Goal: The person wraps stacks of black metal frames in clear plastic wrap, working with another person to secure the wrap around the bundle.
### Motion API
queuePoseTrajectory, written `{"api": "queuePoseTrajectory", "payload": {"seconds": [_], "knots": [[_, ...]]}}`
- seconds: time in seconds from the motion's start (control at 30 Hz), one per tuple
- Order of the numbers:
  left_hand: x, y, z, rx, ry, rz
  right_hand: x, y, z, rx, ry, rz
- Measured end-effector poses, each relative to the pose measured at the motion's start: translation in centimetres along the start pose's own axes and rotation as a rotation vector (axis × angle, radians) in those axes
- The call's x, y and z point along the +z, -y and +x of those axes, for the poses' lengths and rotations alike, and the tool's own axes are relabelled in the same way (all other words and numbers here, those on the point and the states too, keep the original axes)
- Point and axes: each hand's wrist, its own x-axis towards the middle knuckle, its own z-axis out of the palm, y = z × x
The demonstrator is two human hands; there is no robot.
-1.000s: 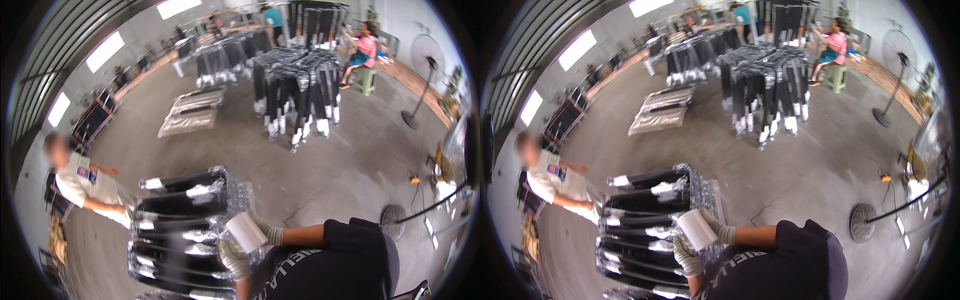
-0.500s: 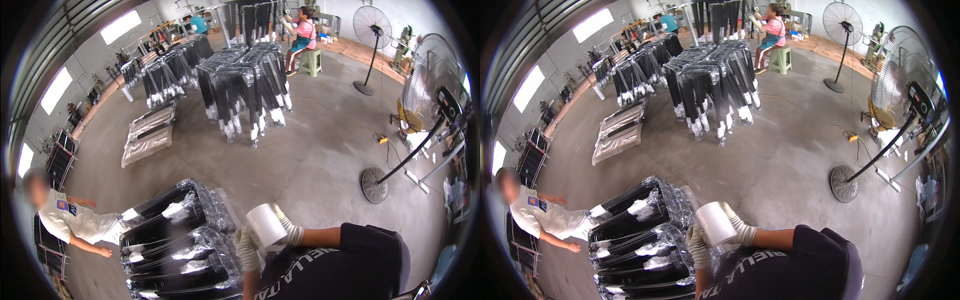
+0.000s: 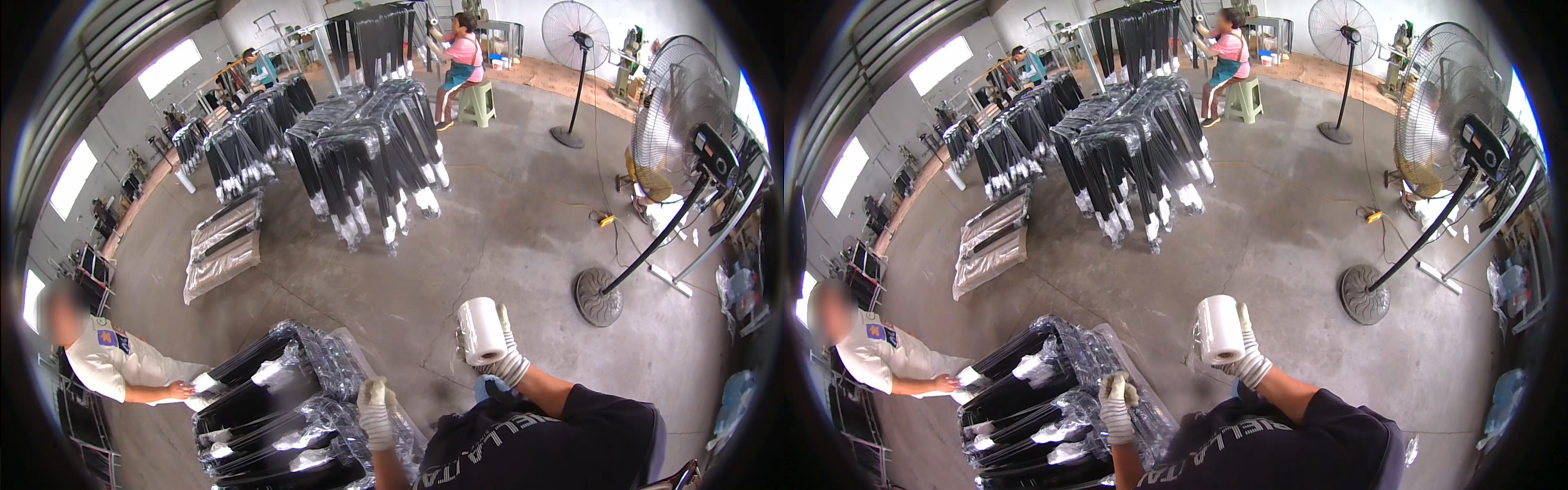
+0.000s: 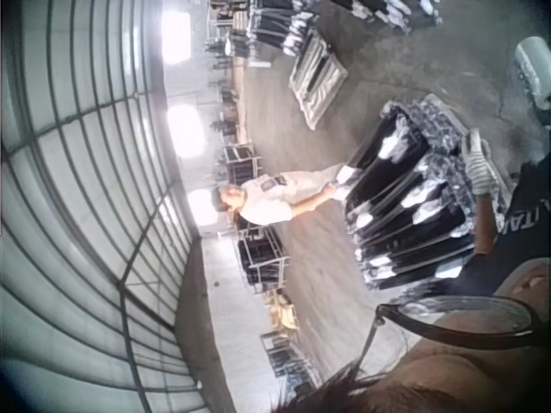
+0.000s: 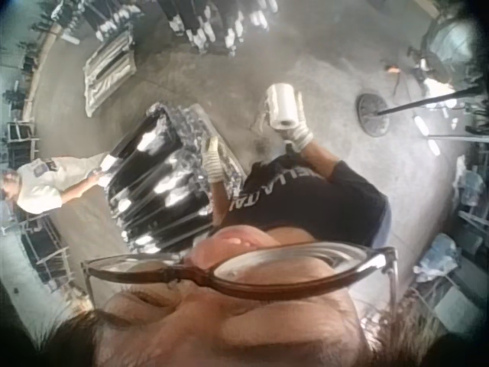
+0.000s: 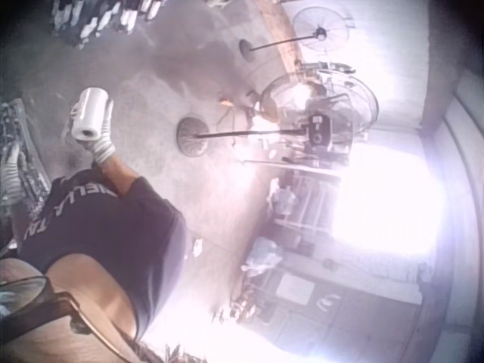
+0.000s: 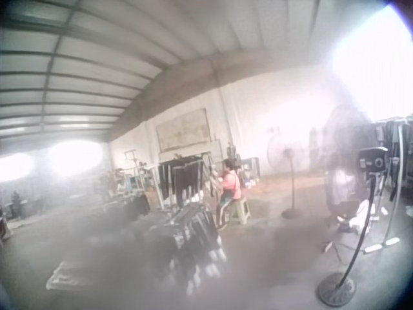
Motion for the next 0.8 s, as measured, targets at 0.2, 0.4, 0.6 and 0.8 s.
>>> {"api": "queuePoseTrajectory", "payload": {"seconds": [0.2,0.4,0.6,0.8], "knots": [[9.0,-1.0,2.9,0.03,0.443,-0.212,2.2,5.8,2.3,-0.072,-0.021,-0.243],[23.4,-4.1,3.7,0.449,0.546,0.31,6.2,12.0,3.2,-0.155,-0.017,-0.661],[30.3,-4.1,5.0,0.554,0.481,0.489,7.7,15.9,4.2,-0.295,-0.033,-0.644],[32.1,-6.1,7.4,0.63,0.554,0.579,10.5,17.0,4.6,-0.281,0.057,-0.751]]}}
